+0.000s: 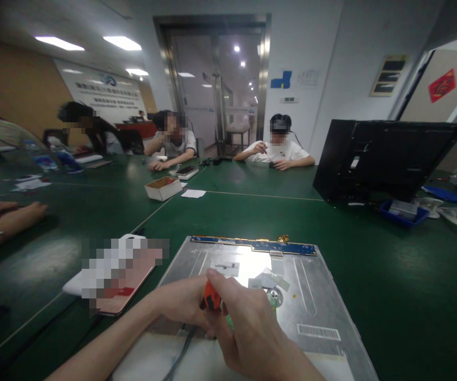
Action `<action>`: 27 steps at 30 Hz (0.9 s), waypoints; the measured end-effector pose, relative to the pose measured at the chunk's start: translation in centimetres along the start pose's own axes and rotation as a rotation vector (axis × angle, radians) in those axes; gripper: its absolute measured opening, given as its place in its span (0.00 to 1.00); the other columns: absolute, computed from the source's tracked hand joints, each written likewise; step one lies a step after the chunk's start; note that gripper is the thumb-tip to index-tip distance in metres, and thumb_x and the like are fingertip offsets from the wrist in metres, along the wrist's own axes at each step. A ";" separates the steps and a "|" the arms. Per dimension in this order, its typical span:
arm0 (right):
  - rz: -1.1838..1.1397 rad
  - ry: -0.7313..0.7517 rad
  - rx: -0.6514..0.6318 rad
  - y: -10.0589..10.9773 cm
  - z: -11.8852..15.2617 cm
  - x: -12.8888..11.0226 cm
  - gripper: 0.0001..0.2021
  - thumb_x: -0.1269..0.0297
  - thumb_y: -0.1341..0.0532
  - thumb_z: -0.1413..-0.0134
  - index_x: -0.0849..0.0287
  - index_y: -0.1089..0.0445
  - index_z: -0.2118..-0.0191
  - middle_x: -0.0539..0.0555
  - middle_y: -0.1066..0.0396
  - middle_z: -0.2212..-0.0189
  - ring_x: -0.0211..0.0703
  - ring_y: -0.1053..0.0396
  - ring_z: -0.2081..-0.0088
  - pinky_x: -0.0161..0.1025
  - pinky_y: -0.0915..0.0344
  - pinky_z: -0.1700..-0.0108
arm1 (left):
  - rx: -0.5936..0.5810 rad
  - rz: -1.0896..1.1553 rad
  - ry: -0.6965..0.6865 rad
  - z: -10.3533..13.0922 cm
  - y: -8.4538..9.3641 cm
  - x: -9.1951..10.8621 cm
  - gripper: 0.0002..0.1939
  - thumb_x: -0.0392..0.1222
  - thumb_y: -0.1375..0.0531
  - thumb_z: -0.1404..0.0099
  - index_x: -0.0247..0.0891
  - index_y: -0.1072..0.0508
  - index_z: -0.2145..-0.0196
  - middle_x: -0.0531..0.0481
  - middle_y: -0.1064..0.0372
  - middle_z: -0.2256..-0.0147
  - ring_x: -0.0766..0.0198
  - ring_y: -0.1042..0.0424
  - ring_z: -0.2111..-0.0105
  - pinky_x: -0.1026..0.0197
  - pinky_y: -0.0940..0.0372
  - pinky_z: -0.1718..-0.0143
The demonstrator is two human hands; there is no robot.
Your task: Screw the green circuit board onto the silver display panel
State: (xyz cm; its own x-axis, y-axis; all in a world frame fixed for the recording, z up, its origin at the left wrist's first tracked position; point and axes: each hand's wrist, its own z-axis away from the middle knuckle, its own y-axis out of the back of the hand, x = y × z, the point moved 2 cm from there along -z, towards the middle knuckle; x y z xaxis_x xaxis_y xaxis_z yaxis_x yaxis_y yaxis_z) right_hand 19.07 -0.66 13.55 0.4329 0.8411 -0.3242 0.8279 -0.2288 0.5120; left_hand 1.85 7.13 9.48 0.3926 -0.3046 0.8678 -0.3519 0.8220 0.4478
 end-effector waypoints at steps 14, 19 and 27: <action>0.020 -0.002 -0.013 0.0 0.0 -0.1 0.24 0.66 0.53 0.29 0.56 0.53 0.31 0.53 0.25 0.66 0.41 0.30 0.73 0.37 0.31 0.73 | 0.033 -0.024 0.014 0.1 0.0 0.3 0.10 0.38 0.29 0.48 0.37 0.21 0.66 0.56 0.27 0.73 0.67 0.33 0.74 0.66 0.40 0.72; 0.016 -0.009 0.000 -0.1 0.0 0.1 0.24 0.67 0.51 0.30 0.55 0.53 0.31 0.52 0.25 0.67 0.40 0.31 0.75 0.37 0.31 0.73 | 0.014 -0.046 0.007 0.1 0.1 0.3 0.10 0.39 0.30 0.48 0.37 0.21 0.66 0.56 0.29 0.74 0.68 0.36 0.76 0.66 0.41 0.73; -0.003 -0.015 -0.022 0.0 -0.1 -0.1 0.26 0.67 0.49 0.32 0.56 0.54 0.31 0.53 0.25 0.67 0.41 0.30 0.74 0.37 0.31 0.74 | 0.051 -0.080 0.008 0.4 0.1 0.5 0.10 0.42 0.30 0.47 0.36 0.21 0.68 0.56 0.31 0.75 0.68 0.37 0.76 0.66 0.42 0.74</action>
State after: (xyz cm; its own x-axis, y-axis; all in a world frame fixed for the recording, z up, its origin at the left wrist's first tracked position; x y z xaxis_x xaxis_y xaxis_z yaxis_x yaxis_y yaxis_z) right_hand 19.03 -0.69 13.69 0.4356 0.8345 -0.3373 0.8214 -0.2152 0.5282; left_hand 1.68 6.89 10.07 0.4279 -0.3641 0.8273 -0.3621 0.7696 0.5260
